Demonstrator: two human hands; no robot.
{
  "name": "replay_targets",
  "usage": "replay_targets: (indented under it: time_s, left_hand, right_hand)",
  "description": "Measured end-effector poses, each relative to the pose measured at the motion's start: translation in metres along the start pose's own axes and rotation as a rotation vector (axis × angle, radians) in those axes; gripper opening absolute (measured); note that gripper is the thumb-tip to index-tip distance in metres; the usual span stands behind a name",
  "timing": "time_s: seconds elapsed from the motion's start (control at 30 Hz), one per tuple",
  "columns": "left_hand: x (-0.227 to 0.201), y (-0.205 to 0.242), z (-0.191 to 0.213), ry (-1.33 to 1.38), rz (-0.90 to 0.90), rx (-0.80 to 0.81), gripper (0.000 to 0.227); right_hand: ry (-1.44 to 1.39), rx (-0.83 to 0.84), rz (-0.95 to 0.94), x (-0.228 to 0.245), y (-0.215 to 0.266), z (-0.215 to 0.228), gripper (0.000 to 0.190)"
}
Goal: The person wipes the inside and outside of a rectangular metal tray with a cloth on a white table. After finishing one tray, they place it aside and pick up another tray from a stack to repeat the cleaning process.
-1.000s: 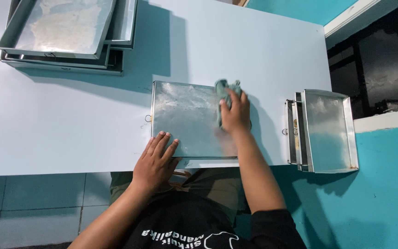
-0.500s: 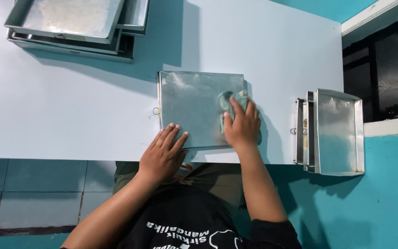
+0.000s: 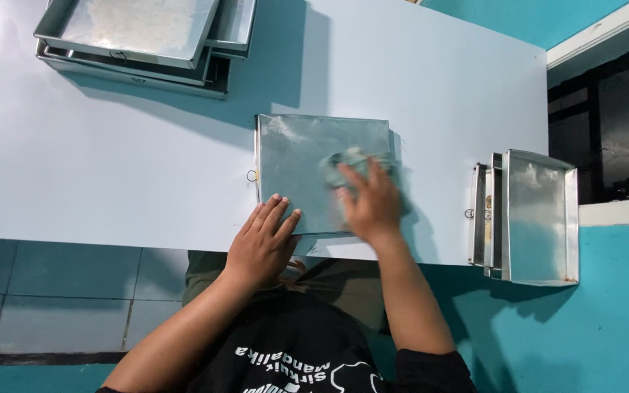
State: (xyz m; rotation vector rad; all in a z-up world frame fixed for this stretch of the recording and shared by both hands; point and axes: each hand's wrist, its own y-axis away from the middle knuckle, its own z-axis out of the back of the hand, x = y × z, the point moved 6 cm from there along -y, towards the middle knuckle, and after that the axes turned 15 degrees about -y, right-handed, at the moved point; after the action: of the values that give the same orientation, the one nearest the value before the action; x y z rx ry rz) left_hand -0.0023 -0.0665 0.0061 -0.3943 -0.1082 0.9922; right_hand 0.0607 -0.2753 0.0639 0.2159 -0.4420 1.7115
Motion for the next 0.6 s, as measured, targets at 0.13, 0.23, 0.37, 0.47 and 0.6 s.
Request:
replay_targets:
  time_s: [0.13,0.23,0.37,0.47,0.6]
  left_hand:
    - [0.000,0.000,-0.006,0.006,-0.025,-0.010,0.047]
    - [-0.002,0.000,-0.004,-0.001,-0.030,0.001,0.047]
    - [-0.004,0.001,0.000,-0.017,-0.007,-0.033,0.046]
    - [-0.004,0.001,0.001,-0.019,0.002,-0.042,0.046]
    - [-0.002,0.000,0.004,0.016,0.007,-0.051,0.045]
  right_hand:
    - [-0.062,-0.048,-0.349,-0.039,0.009,0.001,0.050]
    - [0.052,-0.119,-0.200,0.009,0.007,-0.002,0.053]
    - [-0.100,-0.029,0.032,0.061,0.022,-0.019,0.052]
    - [-0.210,0.070,0.062,0.071,0.039,-0.018,0.049]
    - [-0.169,0.089,0.006,0.042,0.056,-0.003,0.047]
